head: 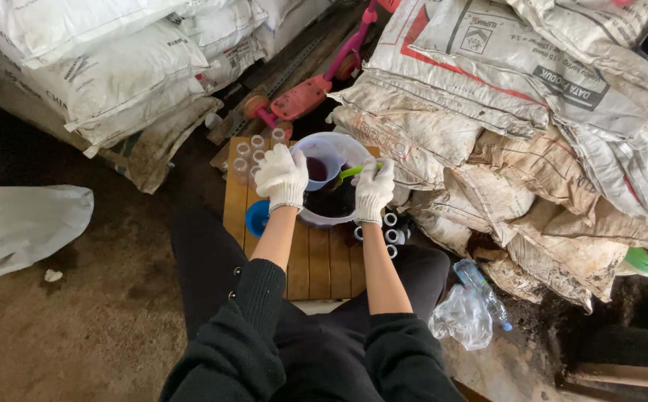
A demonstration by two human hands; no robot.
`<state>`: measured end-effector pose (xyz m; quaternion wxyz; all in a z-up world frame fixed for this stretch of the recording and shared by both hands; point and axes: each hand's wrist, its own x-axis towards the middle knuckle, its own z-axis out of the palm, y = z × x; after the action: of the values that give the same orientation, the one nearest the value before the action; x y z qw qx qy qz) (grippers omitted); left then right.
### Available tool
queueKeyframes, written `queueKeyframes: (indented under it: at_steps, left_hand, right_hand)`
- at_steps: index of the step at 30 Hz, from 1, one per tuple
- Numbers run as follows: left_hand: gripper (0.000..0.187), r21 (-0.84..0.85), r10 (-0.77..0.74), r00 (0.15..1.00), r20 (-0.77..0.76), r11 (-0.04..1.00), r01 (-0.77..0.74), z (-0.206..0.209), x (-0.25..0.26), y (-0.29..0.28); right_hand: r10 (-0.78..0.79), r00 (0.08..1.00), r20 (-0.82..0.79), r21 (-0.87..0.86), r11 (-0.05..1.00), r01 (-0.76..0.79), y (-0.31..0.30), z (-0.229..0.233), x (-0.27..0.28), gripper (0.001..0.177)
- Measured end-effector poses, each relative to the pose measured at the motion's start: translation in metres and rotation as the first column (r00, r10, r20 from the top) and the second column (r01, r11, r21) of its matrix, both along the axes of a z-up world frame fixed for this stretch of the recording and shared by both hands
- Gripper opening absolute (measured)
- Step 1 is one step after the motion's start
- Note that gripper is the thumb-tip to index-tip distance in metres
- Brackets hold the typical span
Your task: Filling small plastic containers with a dark liquid using a ladle and funnel
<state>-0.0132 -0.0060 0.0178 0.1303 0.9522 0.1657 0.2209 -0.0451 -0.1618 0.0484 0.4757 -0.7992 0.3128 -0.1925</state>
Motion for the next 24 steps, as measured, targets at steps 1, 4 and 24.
queueKeyframes:
  at_steps: [1, 4, 24]
  left_hand:
    - [0.041, 0.008, -0.002, 1.000, 0.024, 1.000, 0.002, -0.003, 0.001, 0.000]
    - [0.041, 0.008, -0.019, 1.000, 0.022, 1.000, 0.019, 0.001, -0.003, 0.002]
    - [0.040, 0.114, -0.009, 0.972, 0.233, 0.993, -0.018, 0.008, -0.010, 0.002]
  right_hand:
    - [0.011, 1.000, -0.029, -0.034, 0.999, -0.012, 0.001, 0.001, 0.000, 0.019]
    - [0.040, 0.995, -0.088, -0.150, 0.987, -0.053, 0.000, -0.006, 0.001, 0.017]
    - [-0.022, 0.996, -0.082, -0.222, 0.975, 0.003, -0.004, -0.026, 0.005, 0.014]
